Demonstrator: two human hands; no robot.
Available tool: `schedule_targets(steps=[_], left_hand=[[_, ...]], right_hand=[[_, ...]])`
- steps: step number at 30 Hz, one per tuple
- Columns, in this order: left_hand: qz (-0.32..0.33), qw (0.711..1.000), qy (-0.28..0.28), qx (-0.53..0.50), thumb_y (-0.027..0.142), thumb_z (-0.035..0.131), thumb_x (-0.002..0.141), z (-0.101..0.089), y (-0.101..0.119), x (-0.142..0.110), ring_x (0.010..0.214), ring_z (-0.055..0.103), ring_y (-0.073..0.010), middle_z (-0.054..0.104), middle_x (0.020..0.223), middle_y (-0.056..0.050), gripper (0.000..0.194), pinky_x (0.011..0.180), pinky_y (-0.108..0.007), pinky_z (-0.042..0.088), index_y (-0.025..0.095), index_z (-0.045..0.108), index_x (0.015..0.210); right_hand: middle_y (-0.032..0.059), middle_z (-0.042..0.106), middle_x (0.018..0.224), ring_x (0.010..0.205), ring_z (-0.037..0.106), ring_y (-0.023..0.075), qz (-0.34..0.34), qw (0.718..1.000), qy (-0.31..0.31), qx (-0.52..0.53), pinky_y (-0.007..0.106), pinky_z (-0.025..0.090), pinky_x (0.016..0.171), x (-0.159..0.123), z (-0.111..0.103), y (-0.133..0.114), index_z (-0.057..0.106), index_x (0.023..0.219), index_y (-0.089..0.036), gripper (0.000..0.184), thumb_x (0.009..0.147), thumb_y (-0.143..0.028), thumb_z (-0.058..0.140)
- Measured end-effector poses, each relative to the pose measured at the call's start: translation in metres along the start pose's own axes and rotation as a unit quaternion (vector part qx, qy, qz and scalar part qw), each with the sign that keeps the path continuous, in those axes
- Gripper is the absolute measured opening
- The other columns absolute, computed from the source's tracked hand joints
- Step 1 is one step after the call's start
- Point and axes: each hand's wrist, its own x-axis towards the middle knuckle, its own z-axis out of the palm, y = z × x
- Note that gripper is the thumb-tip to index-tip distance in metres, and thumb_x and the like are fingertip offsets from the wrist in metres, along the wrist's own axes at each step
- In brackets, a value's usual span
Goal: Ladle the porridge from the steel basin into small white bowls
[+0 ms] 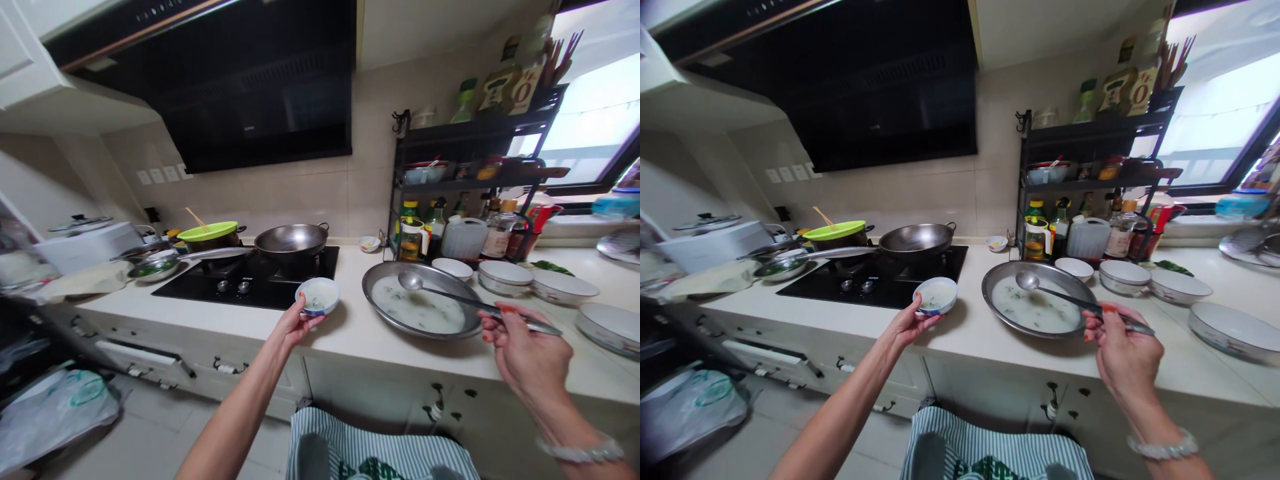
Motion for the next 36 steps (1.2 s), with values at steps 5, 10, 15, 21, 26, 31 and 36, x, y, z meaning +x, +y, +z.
schedule_targets(steps=[5,10,15,21,26,31,36], left_hand=[[-0.001,0.999,0.036,-0.035,0.028,0.056,0.090,-0.019,0.010,0.010,0.100,0.066,-0.0355,0.056,0.122,-0.027,0.052,0.064,-0.042,0.062,0.010,0.041,0.136],[0.002,0.995,0.071,-0.064,0.027,0.062,0.086,-0.030,0.021,0.017,0.106,0.063,-0.0377,0.054,0.126,-0.026,0.055,0.068,-0.046,0.061,0.012,0.043,0.136],[-0.008,0.994,0.078,-0.076,0.027,0.062,0.086,-0.032,0.031,0.020,0.114,0.056,-0.0433,0.050,0.130,-0.026,0.056,0.067,-0.046,0.061,0.012,0.041,0.137],[-0.016,0.994,0.077,-0.073,0.037,0.066,0.082,-0.033,0.039,0.031,0.119,0.049,-0.0493,0.039,0.137,-0.032,0.071,0.061,-0.041,0.062,0.011,0.036,0.141],[0.005,0.995,0.085,-0.044,0.043,0.064,0.083,-0.032,0.041,0.044,0.115,0.054,-0.0464,0.042,0.135,-0.031,0.072,0.060,-0.039,0.062,0.012,0.035,0.142],[0.074,0.990,0.114,0.040,0.051,0.053,0.087,-0.029,0.045,0.044,0.093,0.068,-0.0356,0.055,0.123,-0.028,0.067,0.057,-0.038,0.061,0.010,0.039,0.138],[0.228,0.930,0.214,0.196,0.049,0.045,0.092,-0.033,0.033,0.012,0.059,0.068,-0.0183,0.065,0.077,-0.014,0.055,0.051,-0.026,0.057,0.003,0.049,0.121]], right_hand=[[0.0064,0.065,0.053,0.043,0.055,0.0115,0.015,1.000,0.018,0.001,0.016,0.042,0.035,-0.012,-0.009,0.005,0.065,0.073,-0.017,0.020,0.055,-0.020,0.073],[0.0058,0.066,0.055,0.042,0.056,0.0118,0.026,1.000,0.016,-0.004,0.017,0.043,0.034,-0.021,-0.011,0.005,0.064,0.076,-0.017,0.026,0.054,-0.023,0.076],[0.0041,0.066,0.055,0.043,0.056,0.0114,0.033,0.999,0.017,-0.002,0.016,0.042,0.034,-0.025,-0.013,0.003,0.063,0.079,-0.015,0.037,0.049,-0.028,0.082],[0.0053,0.067,0.058,0.043,0.055,0.0111,0.045,0.999,0.016,-0.013,0.017,0.041,0.034,-0.030,-0.020,0.004,0.062,0.080,-0.015,0.043,0.048,-0.034,0.085],[0.0047,0.066,0.058,0.045,0.056,0.0118,0.034,0.999,0.004,-0.027,0.017,0.042,0.035,-0.033,-0.025,0.007,0.063,0.082,-0.016,0.046,0.050,-0.040,0.085],[0.0040,0.067,0.062,0.044,0.055,0.0116,-0.011,0.997,-0.022,-0.077,0.021,0.044,0.036,-0.035,-0.033,0.014,0.063,0.085,-0.018,0.040,0.062,-0.045,0.080],[0.0002,0.064,0.058,0.040,0.055,0.0116,-0.061,0.989,-0.045,-0.129,0.023,0.046,0.038,-0.040,-0.038,0.017,0.062,0.086,-0.018,0.032,0.072,-0.045,0.072]])
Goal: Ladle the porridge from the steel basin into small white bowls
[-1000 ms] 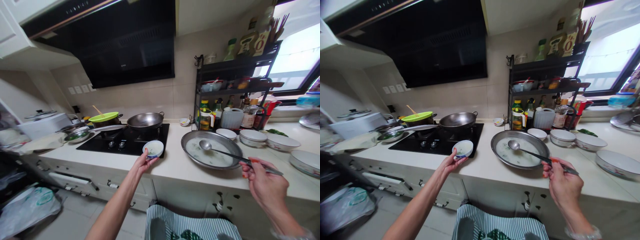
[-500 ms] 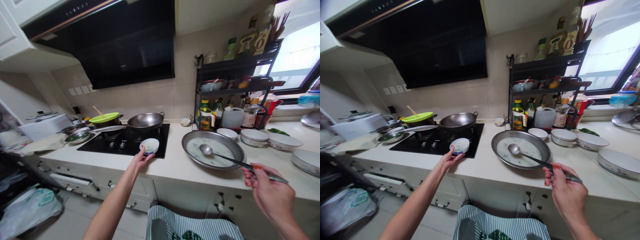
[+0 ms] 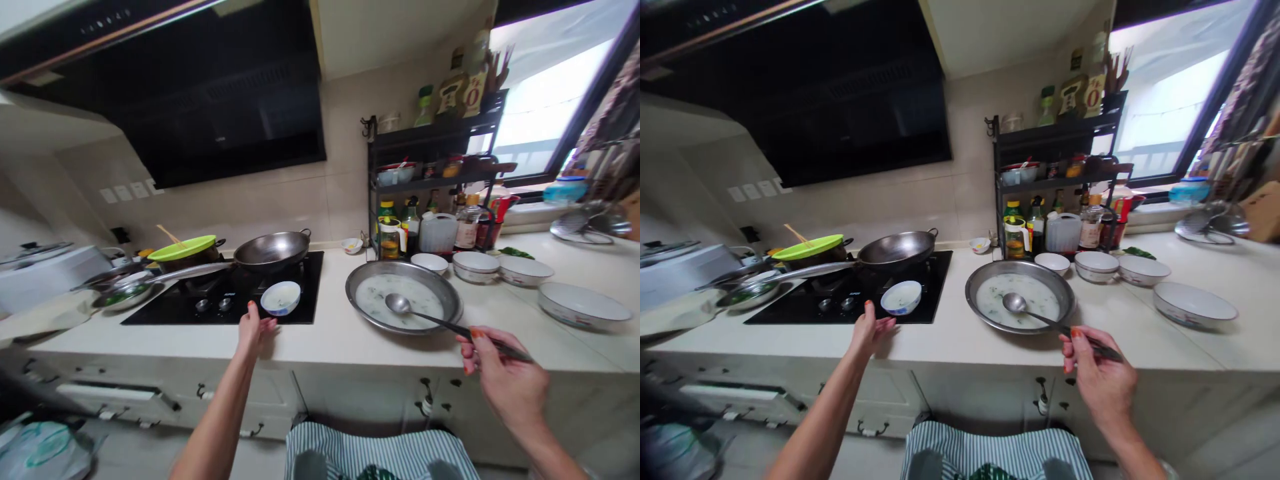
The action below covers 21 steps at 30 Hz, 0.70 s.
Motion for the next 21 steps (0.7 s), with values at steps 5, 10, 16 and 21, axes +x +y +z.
schedule_targets(steps=[5,10,16,21], left_hand=[[0.233,0.957,-0.143,0.092,0.039,0.061,0.082,0.030,-0.026,-0.101,0.060,0.062,-0.0129,0.062,0.073,-0.002,0.045,0.051,-0.021,0.052,0.016,0.051,0.120],[0.384,0.819,-0.397,0.155,0.022,0.053,0.087,0.098,-0.039,-0.192,0.066,0.060,-0.0117,0.062,0.082,-0.002,0.049,0.064,-0.023,0.052,0.021,0.044,0.135],[0.476,0.760,-0.409,0.166,0.012,0.050,0.081,0.150,-0.050,-0.203,0.070,0.059,-0.0133,0.059,0.090,-0.006,0.039,0.065,-0.025,0.051,0.019,0.062,0.117],[0.465,0.772,-0.397,0.172,0.015,0.052,0.078,0.161,-0.060,-0.204,0.069,0.059,-0.0158,0.058,0.085,-0.005,0.031,0.063,-0.026,0.049,0.019,0.068,0.104]], right_hand=[[-0.0018,0.062,0.057,0.036,0.052,0.0107,-0.055,0.998,-0.004,-0.024,0.024,0.046,0.037,-0.019,0.015,-0.009,0.061,0.086,-0.019,0.020,0.078,-0.037,0.067],[-0.0002,0.066,0.071,0.042,0.056,0.0102,-0.110,0.991,-0.066,-0.047,0.023,0.049,0.040,-0.043,0.036,-0.003,0.060,0.097,-0.021,0.016,0.082,-0.028,0.064],[0.0028,0.066,0.085,0.069,0.065,0.0146,-0.184,0.977,-0.072,-0.082,0.026,0.055,0.063,-0.050,0.036,0.000,0.060,0.096,-0.022,0.011,0.085,-0.019,0.058],[0.0041,0.064,0.086,0.079,0.063,0.0160,-0.227,0.966,-0.087,-0.083,0.028,0.054,0.070,-0.045,0.034,-0.011,0.062,0.096,-0.022,0.015,0.084,-0.014,0.058]])
